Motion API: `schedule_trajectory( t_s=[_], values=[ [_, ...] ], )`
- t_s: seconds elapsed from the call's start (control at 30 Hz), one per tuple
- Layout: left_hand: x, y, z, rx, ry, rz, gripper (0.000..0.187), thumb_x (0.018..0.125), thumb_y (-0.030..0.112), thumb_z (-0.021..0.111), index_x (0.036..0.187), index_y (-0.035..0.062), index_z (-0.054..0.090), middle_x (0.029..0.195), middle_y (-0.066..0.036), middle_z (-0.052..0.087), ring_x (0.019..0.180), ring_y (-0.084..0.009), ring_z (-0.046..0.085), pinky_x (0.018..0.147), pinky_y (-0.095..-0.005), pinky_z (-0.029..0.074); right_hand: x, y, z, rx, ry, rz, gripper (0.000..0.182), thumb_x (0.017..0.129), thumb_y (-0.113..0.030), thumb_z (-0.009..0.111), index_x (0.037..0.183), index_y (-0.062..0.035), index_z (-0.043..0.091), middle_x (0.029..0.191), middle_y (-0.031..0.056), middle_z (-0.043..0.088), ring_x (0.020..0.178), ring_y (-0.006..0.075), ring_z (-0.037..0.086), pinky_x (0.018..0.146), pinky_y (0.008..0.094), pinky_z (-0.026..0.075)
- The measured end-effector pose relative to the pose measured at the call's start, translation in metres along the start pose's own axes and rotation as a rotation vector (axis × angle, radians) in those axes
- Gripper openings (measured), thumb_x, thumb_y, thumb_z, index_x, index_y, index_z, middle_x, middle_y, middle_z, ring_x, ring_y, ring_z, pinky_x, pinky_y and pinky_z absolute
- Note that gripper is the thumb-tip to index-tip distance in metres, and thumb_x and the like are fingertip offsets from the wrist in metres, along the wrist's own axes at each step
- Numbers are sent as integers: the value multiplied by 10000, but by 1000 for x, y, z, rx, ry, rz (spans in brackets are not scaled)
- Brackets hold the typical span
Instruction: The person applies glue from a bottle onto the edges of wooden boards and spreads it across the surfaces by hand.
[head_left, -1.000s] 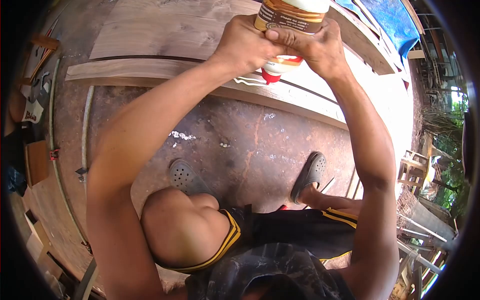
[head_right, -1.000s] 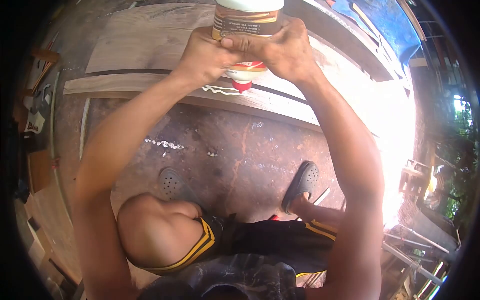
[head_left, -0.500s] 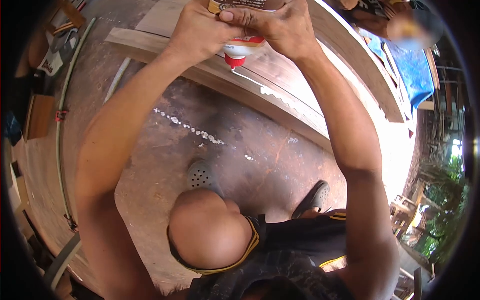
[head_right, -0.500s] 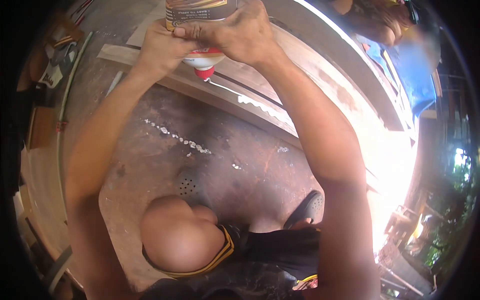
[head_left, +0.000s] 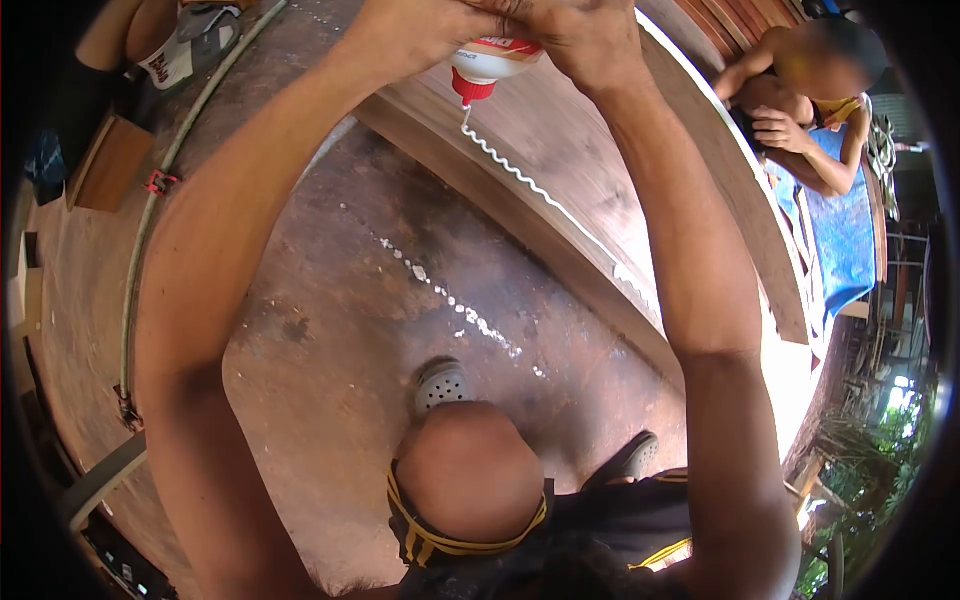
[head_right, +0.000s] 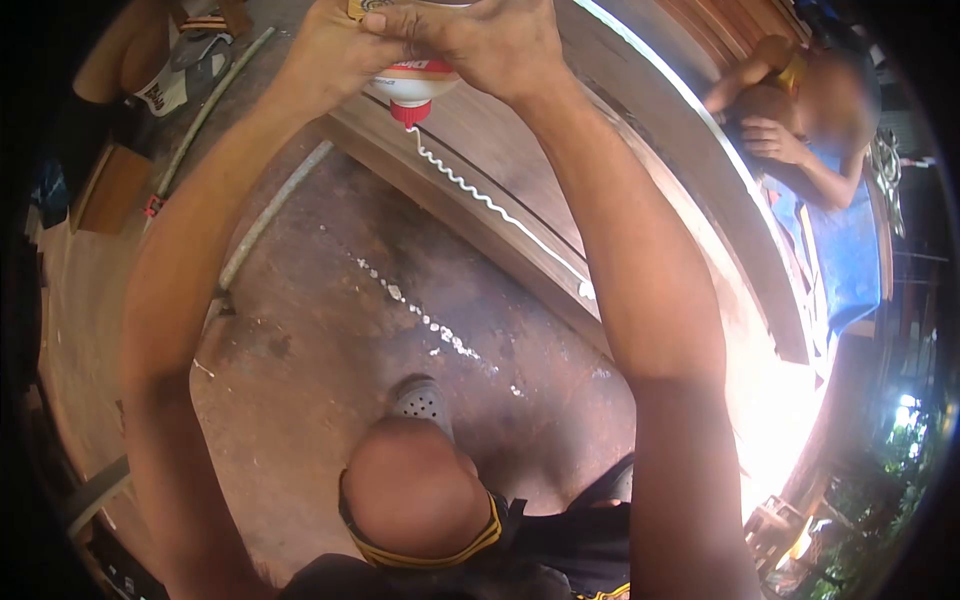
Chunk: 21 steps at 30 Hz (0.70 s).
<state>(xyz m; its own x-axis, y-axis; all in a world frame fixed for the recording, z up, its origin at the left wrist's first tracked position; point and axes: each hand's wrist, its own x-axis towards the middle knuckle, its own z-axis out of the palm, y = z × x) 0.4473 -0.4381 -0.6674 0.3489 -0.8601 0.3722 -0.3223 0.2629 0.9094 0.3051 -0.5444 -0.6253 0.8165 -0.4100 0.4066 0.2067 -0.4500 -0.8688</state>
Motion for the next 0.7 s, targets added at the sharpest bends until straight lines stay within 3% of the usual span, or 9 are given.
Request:
schedule_trajectory(
  t_s=[0.37,0.43,0.57,0.7],
  values=[
    [22,-32,-97,100,142,30,349,797,49,854,1123,-24,753,1088,-84,782,974,-139,722,899,-317,587,93,29,64,87,-113,-36,516,806,-273,910,1171,43,729,1092,121,775,978,157,725,898,318,588],
    [25,-34,-115,145,177,84,355,799,36,859,1133,-20,753,1091,-78,781,977,-134,717,899,-311,584,107,23,75,-216,19,78,508,810,-270,905,1172,40,730,1098,120,774,975,154,725,892,318,590],
    [31,-43,-140,182,208,141,349,798,28,857,1128,-23,757,1087,-66,782,980,-135,717,900,-303,582,137,42,91,38,-140,-45,536,785,-290,922,1173,29,735,1110,113,773,978,156,726,872,316,590],
    [32,-49,-153,193,247,113,354,783,27,866,1117,-23,760,1084,-72,781,985,-138,718,890,-306,586,145,42,102,24,-143,-22,480,805,-248,905,1181,4,744,1100,103,778,954,152,725,847,302,592]
  ],
)
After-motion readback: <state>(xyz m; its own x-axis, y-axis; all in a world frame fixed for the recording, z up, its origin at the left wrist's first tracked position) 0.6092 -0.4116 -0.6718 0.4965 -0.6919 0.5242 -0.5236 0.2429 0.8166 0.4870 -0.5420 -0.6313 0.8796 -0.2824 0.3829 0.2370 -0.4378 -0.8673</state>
